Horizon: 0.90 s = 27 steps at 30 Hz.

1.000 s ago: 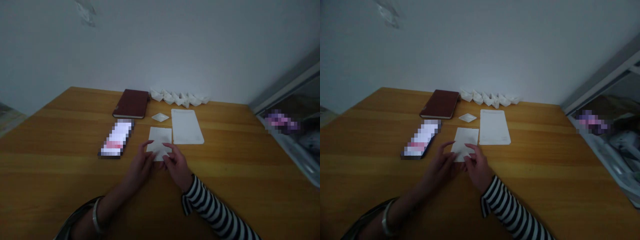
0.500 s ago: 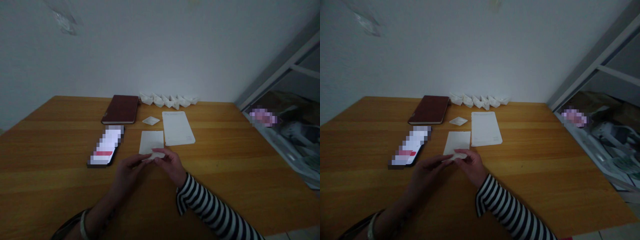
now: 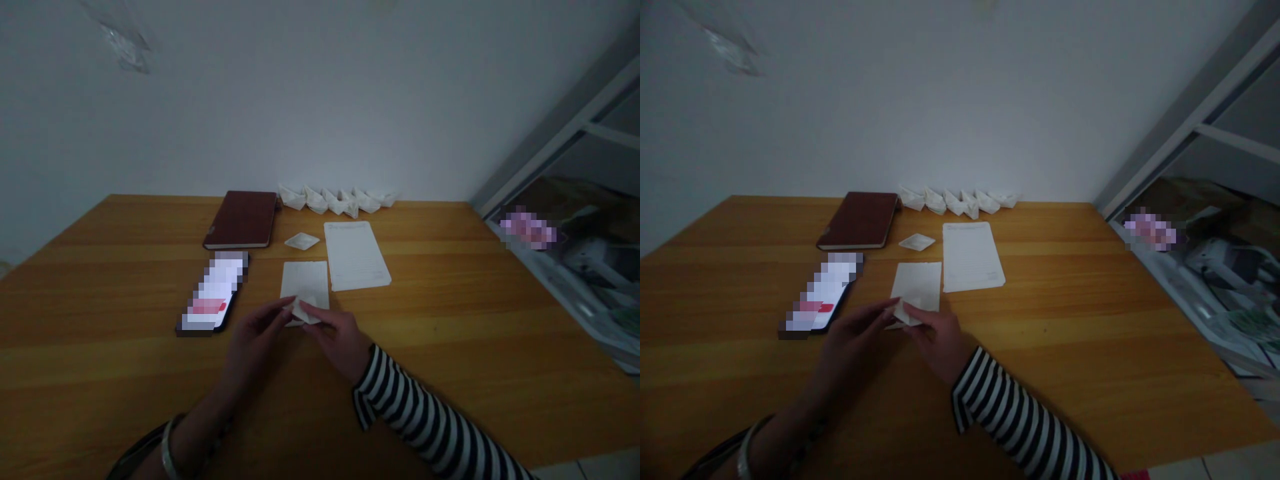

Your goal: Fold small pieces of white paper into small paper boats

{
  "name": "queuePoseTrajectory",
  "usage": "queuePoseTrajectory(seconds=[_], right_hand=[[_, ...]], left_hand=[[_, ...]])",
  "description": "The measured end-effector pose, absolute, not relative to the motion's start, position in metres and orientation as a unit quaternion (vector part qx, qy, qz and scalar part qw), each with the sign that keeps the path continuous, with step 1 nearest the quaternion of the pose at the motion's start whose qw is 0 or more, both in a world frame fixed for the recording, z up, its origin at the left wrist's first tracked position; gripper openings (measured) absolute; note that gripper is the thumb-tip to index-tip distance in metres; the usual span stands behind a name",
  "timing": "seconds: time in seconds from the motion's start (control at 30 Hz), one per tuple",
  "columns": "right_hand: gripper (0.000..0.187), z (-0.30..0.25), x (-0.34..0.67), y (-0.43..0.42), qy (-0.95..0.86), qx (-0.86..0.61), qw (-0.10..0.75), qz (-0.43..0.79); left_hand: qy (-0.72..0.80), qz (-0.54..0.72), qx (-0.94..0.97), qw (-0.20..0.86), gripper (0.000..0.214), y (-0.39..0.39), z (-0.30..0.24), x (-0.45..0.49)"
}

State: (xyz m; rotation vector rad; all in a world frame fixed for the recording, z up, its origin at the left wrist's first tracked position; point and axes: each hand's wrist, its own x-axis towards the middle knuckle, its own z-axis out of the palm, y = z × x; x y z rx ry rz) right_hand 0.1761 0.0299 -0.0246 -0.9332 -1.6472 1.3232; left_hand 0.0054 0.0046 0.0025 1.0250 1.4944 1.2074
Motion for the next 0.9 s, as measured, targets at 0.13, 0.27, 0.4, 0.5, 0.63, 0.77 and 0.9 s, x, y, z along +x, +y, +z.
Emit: queuePoseTrajectory(seconds=[0.13, 0.27, 0.4, 0.5, 0.63, 0.77, 0.9], right_hand=[[0.046, -0.021, 0.176, 0.025, -0.706, -0.358, 0.408, 0.454], [0.061, -0.02, 0.174, 0.024, -0.707, -0.364, 0.396, 0.459], [0.04, -0.019, 0.178, 0.029, -0.71, -0.354, 0.381, 0.474], [0.052, -0.02, 0.181, 0.034, -0.734, -0.319, 0.36, 0.479], [0.047, -0.021, 0.182, 0.037, -0.692, -0.35, 0.367, 0.514], [0.024, -0.017, 0.182, 0.037, -0.684, -0.319, 0.368, 0.543], [0.016, -0.015, 0.182, 0.034, -0.702, -0.305, 0.39, 0.511]], left_hand=[[0.586, 0.485, 0.411, 0.502, 0.037, 0.005, -0.003, 0.006], [0.553, 0.508, 0.363, 0.551, 0.035, 0.005, -0.009, 0.004], [0.506, 0.52, 0.307, 0.616, 0.035, 0.003, -0.006, 0.006], [0.472, 0.501, 0.274, 0.672, 0.042, 0.002, 0.002, 0.008], [0.481, 0.459, 0.265, 0.698, 0.046, 0.001, 0.012, 0.002], [0.485, 0.413, 0.282, 0.718, 0.045, -0.001, 0.017, -0.003], [0.484, 0.432, 0.302, 0.699, 0.053, 0.001, 0.018, 0.001]])
